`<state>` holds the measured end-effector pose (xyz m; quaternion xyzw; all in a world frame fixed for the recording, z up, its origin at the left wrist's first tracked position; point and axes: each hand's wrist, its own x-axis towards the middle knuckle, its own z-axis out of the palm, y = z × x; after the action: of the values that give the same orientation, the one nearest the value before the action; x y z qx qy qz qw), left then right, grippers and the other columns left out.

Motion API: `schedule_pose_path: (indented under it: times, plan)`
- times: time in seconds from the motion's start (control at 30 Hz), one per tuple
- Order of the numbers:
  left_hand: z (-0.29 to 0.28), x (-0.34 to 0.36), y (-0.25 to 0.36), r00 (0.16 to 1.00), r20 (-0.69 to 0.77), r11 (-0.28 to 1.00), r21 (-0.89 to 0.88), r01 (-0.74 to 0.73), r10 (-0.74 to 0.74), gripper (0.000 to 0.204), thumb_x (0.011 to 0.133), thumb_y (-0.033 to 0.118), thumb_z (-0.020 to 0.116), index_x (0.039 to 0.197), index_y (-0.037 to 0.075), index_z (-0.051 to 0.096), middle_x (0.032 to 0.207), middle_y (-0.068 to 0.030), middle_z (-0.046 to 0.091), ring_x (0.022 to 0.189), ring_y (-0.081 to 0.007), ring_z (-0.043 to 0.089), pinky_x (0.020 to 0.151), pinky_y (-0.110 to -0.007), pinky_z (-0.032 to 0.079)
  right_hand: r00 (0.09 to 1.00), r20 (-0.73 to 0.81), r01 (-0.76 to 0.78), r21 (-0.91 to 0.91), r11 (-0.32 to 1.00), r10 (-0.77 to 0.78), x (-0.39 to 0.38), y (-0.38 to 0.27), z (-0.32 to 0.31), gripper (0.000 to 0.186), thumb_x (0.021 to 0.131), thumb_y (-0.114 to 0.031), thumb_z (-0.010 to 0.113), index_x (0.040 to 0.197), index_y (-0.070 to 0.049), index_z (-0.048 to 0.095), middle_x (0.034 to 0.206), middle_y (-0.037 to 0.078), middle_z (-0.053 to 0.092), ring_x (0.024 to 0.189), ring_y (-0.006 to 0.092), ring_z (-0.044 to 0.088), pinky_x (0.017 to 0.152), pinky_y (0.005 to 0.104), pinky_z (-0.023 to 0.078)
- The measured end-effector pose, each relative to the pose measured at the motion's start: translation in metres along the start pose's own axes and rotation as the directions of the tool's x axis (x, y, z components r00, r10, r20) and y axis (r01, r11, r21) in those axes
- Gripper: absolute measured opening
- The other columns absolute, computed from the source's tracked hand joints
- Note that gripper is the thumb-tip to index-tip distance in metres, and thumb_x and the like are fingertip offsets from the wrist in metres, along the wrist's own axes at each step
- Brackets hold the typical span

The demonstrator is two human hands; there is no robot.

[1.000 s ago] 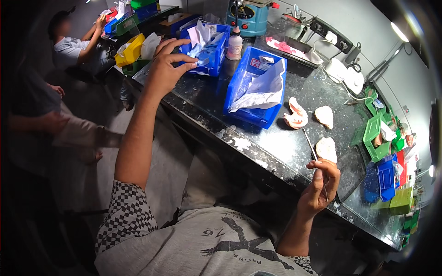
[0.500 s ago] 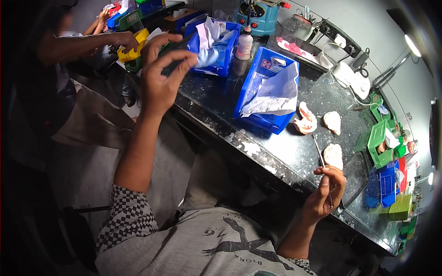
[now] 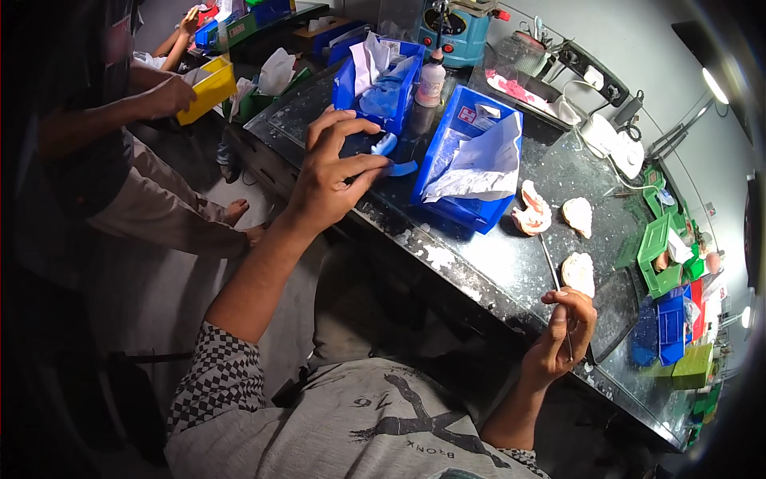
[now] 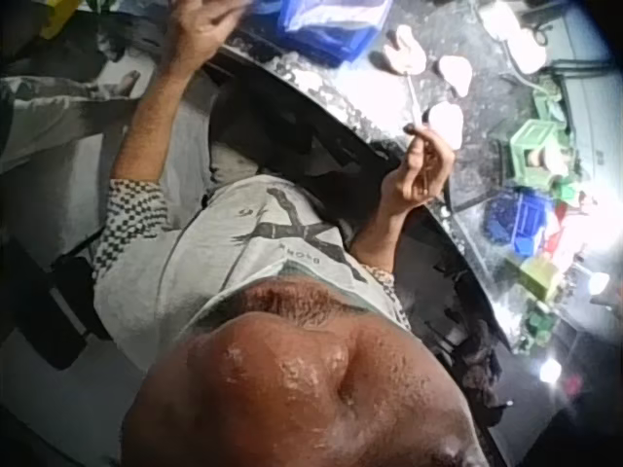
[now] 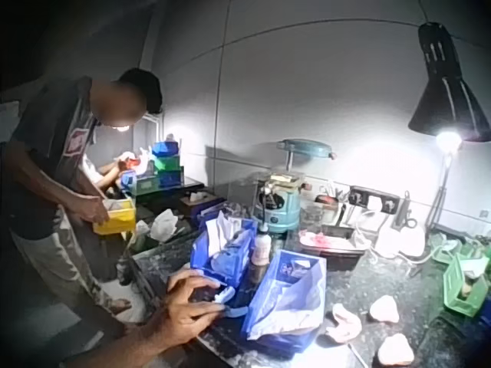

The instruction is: The person uses a metal tool to scrape and refine the surface of plaster dental models. They then fit a small white component into a blue-tinted dental model held in their hands.

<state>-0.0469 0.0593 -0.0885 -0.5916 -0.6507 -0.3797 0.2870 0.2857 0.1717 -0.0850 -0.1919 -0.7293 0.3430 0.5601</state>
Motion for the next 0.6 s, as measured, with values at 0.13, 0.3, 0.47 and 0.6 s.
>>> schedule_pose_path:
  times: [0.13,0.3,0.47,0.6]
  plan:
    - [-0.005,0.009,0.002,0.999,0.023,0.992,-0.121,0.041,-0.039,0.035,0.068,0.01,0.084,0.102,0.017,0.076,0.119,-0.0044,0.062,0.122,-0.0289,0.049,0.109,-0.046,0.037,1.0,-0.003,-0.005,-0.009,1.0,0.005,-0.002,0.001,-0.002,0.013,0.091,0.002,0.05,0.101,0.003,0.059,0.094,0.013,0.062,0.09,0.0201,0.057,0.084,0.032,0.045]
    - [0.0,0.054,-0.052,0.948,-0.313,0.998,-0.018,0.059,-0.061,0.021,0.088,0.017,0.073,0.107,0.008,0.073,0.111,-0.0089,0.068,0.106,-0.0242,0.061,0.097,-0.036,0.045,1.0,0.018,0.014,-0.037,0.999,-0.013,-0.001,0.0,-0.004,0.013,0.091,0.002,0.05,0.1,0.003,0.06,0.094,0.013,0.062,0.089,0.0201,0.057,0.084,0.0318,0.045]
    - [0.027,0.12,-0.133,0.833,0.048,0.834,0.029,0.551,-0.551,0.075,0.079,0.071,0.065,0.105,0.001,0.074,0.097,-0.017,0.073,0.099,-0.0301,0.069,0.091,-0.039,0.05,0.999,0.02,-0.039,0.004,0.999,0.039,0.0,0.002,-0.004,0.014,0.091,0.003,0.05,0.1,0.004,0.061,0.093,0.012,0.061,0.09,0.0196,0.057,0.084,0.0306,0.045]
    - [0.052,0.136,-0.112,0.787,0.25,0.807,0.367,0.462,-0.564,0.06,0.081,0.062,0.068,0.094,0.004,0.077,0.091,-0.0197,0.073,0.086,-0.0343,0.071,0.079,-0.043,0.054,1.0,0.011,-0.012,-0.01,1.0,0.012,0.0,0.006,-0.01,0.014,0.096,0.001,0.047,0.104,0.005,0.058,0.1,0.013,0.059,0.088,0.0166,0.057,0.084,0.0301,0.046]
